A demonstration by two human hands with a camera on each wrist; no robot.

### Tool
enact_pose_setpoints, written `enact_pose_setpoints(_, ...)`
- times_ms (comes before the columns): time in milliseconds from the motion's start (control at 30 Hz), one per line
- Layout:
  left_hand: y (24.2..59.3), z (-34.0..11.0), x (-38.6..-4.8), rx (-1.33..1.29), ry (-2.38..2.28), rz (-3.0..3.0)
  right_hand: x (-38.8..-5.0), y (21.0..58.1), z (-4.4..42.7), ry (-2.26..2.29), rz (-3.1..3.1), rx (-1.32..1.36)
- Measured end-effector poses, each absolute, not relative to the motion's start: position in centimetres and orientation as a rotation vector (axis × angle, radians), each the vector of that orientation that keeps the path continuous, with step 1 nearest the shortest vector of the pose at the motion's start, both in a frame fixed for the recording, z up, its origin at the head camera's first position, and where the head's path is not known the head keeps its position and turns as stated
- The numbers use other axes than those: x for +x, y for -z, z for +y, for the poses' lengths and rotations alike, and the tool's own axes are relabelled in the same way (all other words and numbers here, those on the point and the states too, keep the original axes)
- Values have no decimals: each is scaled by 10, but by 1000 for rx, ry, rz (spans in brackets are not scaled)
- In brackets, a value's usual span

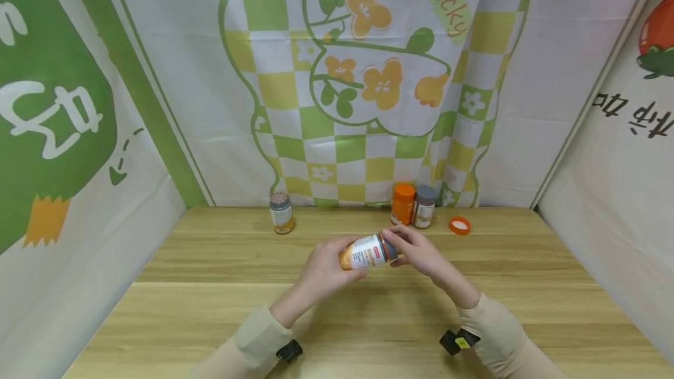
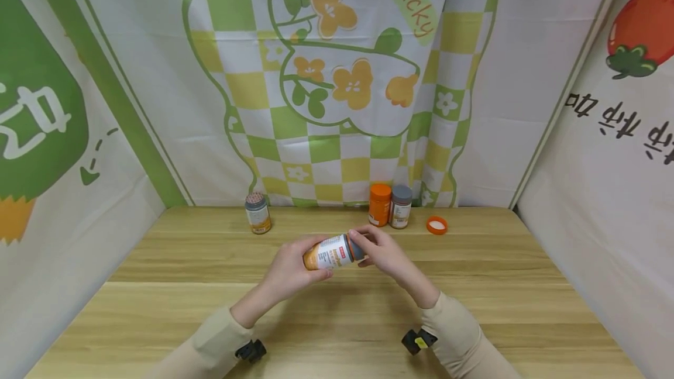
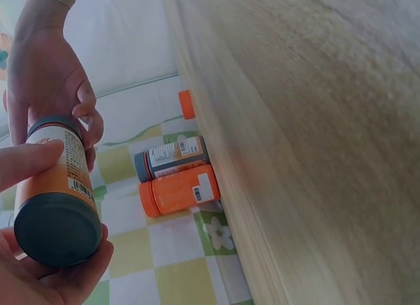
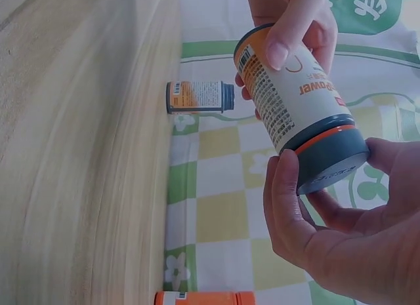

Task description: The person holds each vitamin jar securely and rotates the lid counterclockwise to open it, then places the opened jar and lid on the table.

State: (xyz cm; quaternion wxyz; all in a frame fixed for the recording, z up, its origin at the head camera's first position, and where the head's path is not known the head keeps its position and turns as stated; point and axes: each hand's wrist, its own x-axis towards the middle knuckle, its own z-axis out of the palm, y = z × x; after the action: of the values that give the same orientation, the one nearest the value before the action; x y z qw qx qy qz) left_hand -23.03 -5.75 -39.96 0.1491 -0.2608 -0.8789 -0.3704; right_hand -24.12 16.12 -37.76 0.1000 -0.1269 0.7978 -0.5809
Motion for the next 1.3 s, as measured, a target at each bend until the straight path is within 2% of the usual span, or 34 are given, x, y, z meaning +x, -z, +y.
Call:
enact_pose_setpoints(800, 400, -62, -230, -719, 1223, -2562, -236, 373, 164, 1718, 2353, -490)
enact_pose_setpoints(1300, 397, -64, -231, -741, 1429, -2592, -232, 372, 168, 1797, 2344, -703)
